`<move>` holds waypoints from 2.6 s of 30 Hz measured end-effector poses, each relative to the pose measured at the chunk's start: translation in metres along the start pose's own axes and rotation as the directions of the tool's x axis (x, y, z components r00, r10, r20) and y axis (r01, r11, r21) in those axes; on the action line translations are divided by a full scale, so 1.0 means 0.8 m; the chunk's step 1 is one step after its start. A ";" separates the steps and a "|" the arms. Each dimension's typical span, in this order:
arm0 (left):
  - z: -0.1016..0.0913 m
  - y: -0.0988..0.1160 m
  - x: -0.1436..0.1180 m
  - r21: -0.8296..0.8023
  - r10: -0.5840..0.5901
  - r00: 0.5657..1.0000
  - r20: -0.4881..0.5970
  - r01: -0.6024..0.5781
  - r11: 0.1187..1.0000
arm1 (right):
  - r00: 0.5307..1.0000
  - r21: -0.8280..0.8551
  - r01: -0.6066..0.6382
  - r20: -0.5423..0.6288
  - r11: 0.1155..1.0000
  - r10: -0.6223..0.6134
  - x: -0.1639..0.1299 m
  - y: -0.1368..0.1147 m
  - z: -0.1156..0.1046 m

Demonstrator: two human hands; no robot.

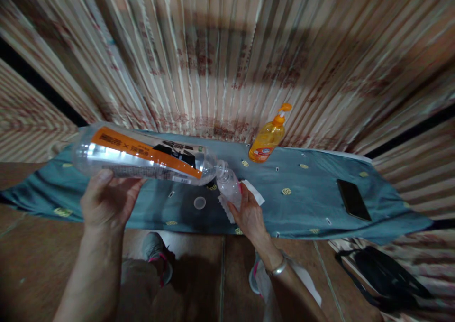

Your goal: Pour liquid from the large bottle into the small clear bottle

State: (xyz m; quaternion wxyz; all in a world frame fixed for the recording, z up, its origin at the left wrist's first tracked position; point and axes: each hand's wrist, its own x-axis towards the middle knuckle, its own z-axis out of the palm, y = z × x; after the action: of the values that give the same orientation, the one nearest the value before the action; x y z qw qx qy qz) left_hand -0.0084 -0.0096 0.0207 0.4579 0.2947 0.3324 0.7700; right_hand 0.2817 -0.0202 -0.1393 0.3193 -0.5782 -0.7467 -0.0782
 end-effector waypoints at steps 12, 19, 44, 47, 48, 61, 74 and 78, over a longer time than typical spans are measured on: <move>0.004 0.000 -0.001 -0.020 0.005 1.000 -0.022 -0.006 1.000 | 1.000 0.002 0.012 -0.023 1.000 -0.012 0.000 0.000 0.001; 0.003 -0.001 0.000 -0.021 0.025 1.000 -0.008 -0.025 0.999 | 1.000 0.021 -0.003 -0.008 1.000 0.003 0.000 0.000 0.001; 0.005 0.002 -0.002 0.010 0.012 1.000 -0.024 -0.012 1.000 | 1.000 0.012 -0.002 -0.005 1.000 0.002 0.000 0.001 0.001; 0.005 0.001 -0.002 0.026 0.019 1.000 -0.020 -0.018 0.999 | 1.000 0.014 0.002 -0.013 1.000 -0.002 0.000 0.000 0.001; 0.005 0.001 -0.002 0.026 0.024 1.000 -0.017 -0.024 0.999 | 1.000 0.015 -0.004 -0.010 1.000 0.004 0.000 0.000 0.001; 0.005 0.002 -0.002 0.007 0.014 0.999 -0.029 -0.014 1.000 | 1.000 0.015 0.005 0.001 1.000 -0.005 0.001 0.000 0.000; -0.001 -0.001 -0.001 0.015 0.018 1.000 -0.018 -0.018 1.000 | 0.999 -0.011 0.035 -0.025 0.999 -0.035 0.002 -0.001 -0.002; -0.001 0.000 -0.001 0.013 0.022 1.000 0.002 -0.022 1.000 | 0.998 -0.017 0.050 -0.035 0.999 -0.050 0.002 -0.001 -0.003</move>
State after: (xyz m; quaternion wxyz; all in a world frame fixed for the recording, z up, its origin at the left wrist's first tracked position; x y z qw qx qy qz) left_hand -0.0084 -0.0105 0.0197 0.4479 0.3021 0.3338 0.7724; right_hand 0.2816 -0.0202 -0.1366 0.3257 -0.5604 -0.7546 -0.1022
